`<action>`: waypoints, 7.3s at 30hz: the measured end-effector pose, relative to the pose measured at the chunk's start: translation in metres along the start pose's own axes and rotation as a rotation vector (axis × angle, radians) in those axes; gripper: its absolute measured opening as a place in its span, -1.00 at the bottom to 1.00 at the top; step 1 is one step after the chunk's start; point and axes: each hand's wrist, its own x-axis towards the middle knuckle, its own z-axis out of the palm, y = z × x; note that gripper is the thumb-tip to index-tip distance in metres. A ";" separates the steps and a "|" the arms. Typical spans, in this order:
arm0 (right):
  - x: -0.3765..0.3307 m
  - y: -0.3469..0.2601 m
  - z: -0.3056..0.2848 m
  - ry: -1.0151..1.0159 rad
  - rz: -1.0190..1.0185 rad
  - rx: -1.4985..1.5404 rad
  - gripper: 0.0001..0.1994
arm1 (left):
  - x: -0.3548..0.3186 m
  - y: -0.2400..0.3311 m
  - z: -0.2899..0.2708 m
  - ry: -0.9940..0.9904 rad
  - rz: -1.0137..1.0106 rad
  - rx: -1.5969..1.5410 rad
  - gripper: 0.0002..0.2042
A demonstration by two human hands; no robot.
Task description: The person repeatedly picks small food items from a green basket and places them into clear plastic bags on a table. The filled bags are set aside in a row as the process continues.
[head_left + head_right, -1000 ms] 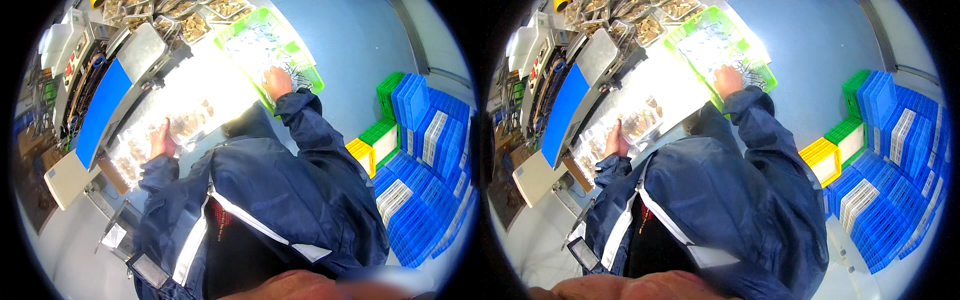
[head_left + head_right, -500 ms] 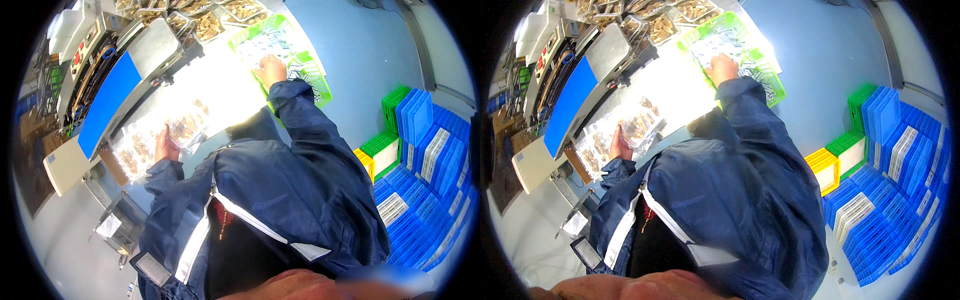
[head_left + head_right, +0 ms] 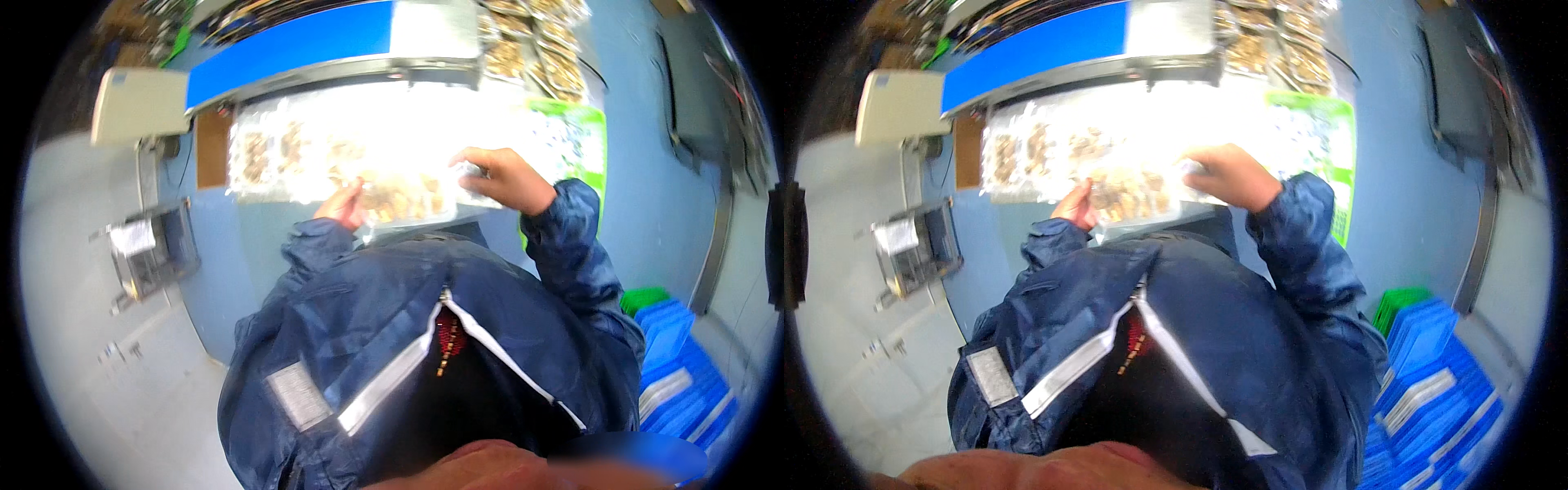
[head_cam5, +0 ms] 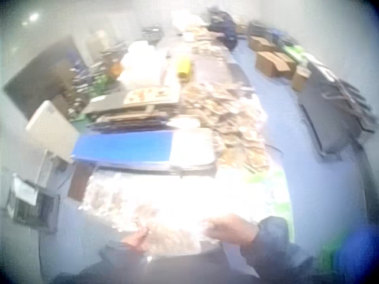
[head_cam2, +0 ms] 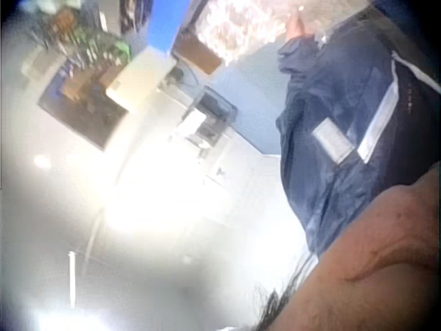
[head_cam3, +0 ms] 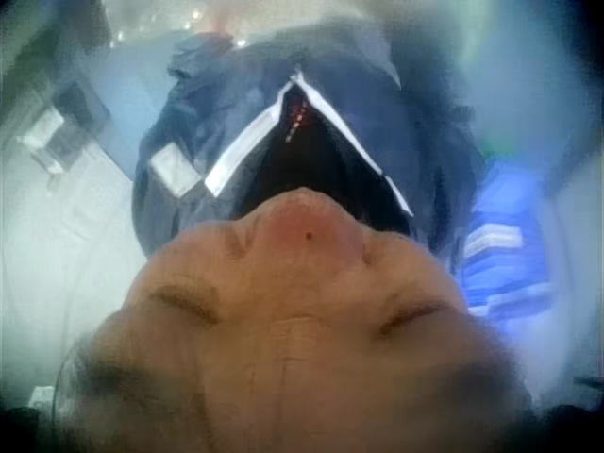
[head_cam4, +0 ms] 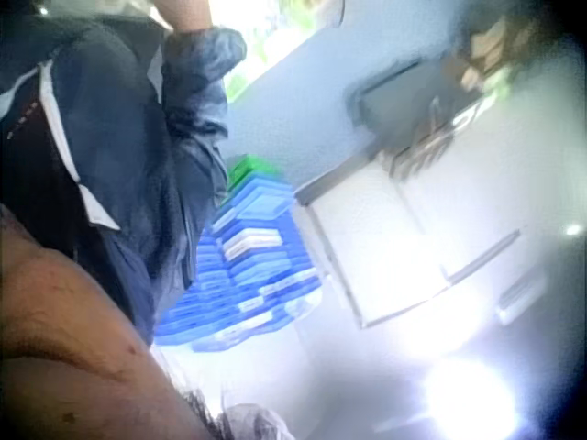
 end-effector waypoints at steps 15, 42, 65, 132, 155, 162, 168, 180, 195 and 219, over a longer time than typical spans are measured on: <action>0.076 -0.061 0.023 0.217 0.352 0.251 -0.86 | -0.029 -0.015 -0.128 -0.050 0.207 -0.457 -0.66; 0.026 0.119 -0.027 0.154 0.498 -0.892 -0.74 | 0.033 0.110 -0.052 1.116 1.280 1.122 -0.42; 0.048 0.020 -0.004 0.241 0.216 0.156 -0.81 | 0.099 -0.016 0.155 0.335 0.031 0.603 -0.77; -0.040 0.056 0.136 1.018 0.597 0.939 -0.84 | 0.103 -0.081 0.096 -0.490 0.894 1.470 -0.72; -0.140 0.161 0.002 0.794 0.901 -0.271 -0.75 | 0.102 0.017 0.031 0.140 -0.135 0.463 -0.73; -0.118 0.210 0.016 0.712 0.749 -0.607 -0.73 | 0.110 0.001 0.047 0.229 -0.146 0.511 -0.73; -0.131 0.217 0.008 0.751 0.753 -0.471 -0.75 | 0.108 -0.002 0.055 0.243 -0.128 0.523 -0.76; -0.146 0.203 -0.020 0.846 0.858 -0.149 -0.86 | 0.108 -0.006 0.047 0.201 -0.133 0.552 -0.71; -0.174 0.146 0.054 0.299 0.965 -0.694 -0.81 | 0.088 0.000 0.025 0.197 -0.044 0.403 -0.75; 0.042 -0.092 0.049 -0.005 0.247 -0.517 -0.66 | -0.027 0.020 -0.042 -0.129 0.067 -0.037 -0.46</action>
